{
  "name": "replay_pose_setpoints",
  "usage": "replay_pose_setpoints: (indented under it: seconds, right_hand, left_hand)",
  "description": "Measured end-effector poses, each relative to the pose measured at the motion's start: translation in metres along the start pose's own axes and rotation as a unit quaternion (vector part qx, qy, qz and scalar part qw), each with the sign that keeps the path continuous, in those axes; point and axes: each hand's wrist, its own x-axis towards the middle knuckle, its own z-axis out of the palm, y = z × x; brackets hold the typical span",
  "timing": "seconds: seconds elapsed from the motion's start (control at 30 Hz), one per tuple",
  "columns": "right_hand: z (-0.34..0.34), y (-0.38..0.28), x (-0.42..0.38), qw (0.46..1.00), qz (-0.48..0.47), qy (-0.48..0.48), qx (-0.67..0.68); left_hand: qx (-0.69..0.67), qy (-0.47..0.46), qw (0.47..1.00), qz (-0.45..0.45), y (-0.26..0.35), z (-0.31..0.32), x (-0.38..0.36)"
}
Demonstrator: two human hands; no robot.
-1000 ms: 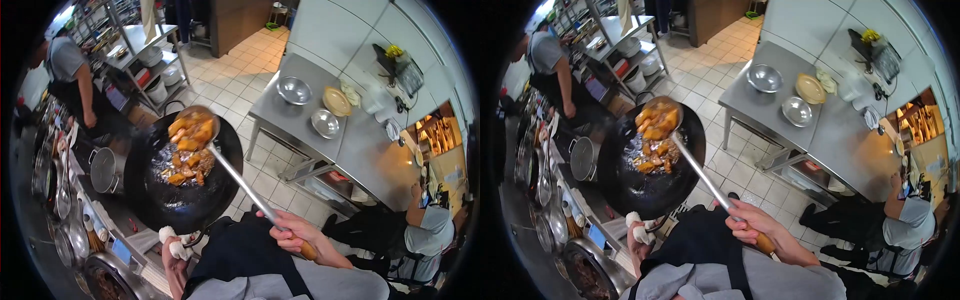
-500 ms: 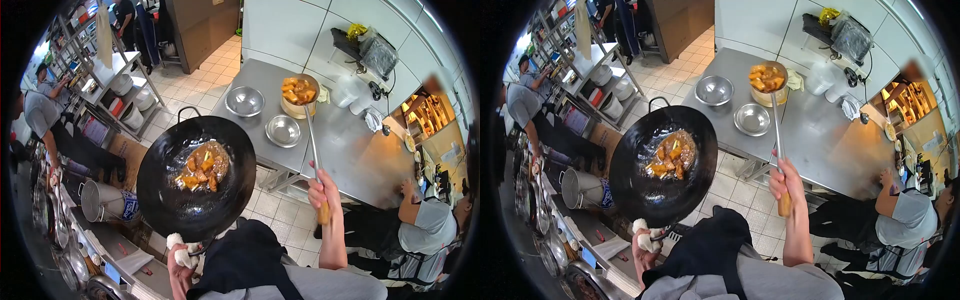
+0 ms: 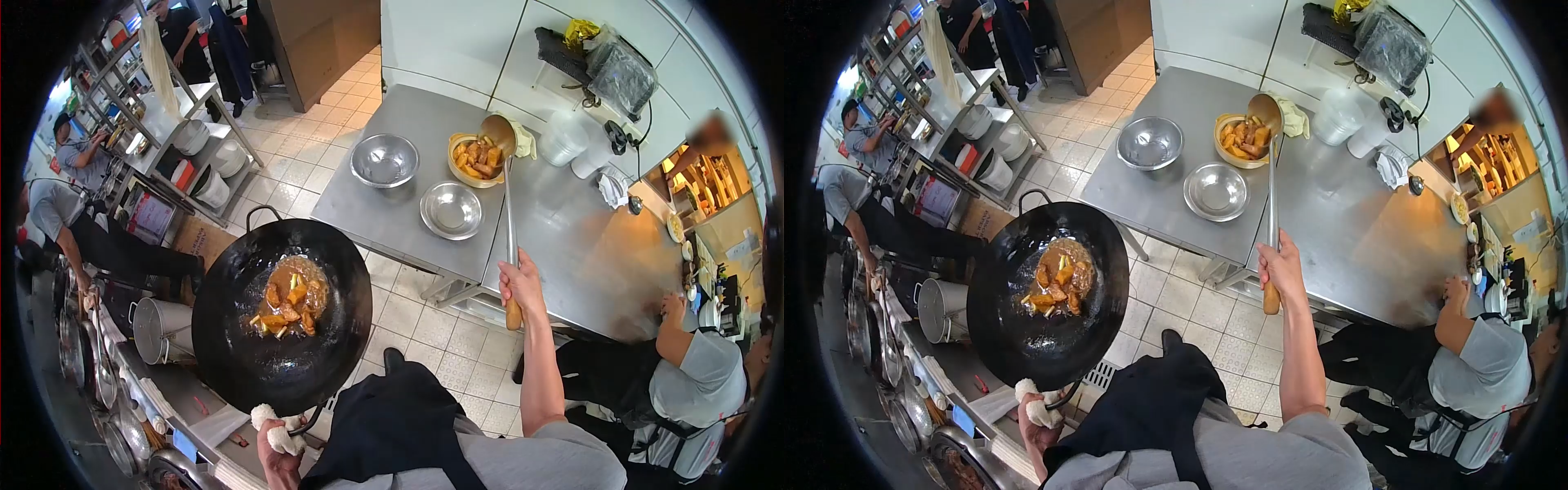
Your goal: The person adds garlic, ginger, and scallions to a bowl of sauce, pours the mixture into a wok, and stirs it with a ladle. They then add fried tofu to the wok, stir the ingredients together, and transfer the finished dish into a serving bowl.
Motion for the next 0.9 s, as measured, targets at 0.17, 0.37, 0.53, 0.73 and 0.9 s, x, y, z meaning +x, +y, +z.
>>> replay_pose_setpoints:
  seconds: [0.17, 0.37, 0.53, 0.73, 0.9]
  right_hand:
    - [-0.001, -0.004, 0.0, 1.0, -0.019, 0.017, -0.012]
    - [-0.009, -0.008, -0.01, 0.999, 0.0, 0.012, 0.03]
    - [-0.007, -0.022, -0.02, 0.998, -0.026, 0.005, 0.061]
    - [0.002, -0.021, -0.035, 0.999, -0.039, 0.011, -0.014]
    - [0.014, -0.01, -0.039, 0.993, -0.066, 0.02, -0.095]
  left_hand:
    - [-0.019, 0.0, 1.0, -0.002, 0.0, -0.021, 0.009]
    - [-0.053, -0.003, 0.997, -0.063, 0.005, -0.038, 0.009]
    - [-0.055, 0.003, 0.998, -0.043, 0.002, -0.043, 0.004]
    - [-0.043, -0.001, 0.998, -0.041, -0.001, -0.051, -0.003]
    - [-0.046, 0.005, 0.998, -0.039, -0.001, -0.048, -0.015]
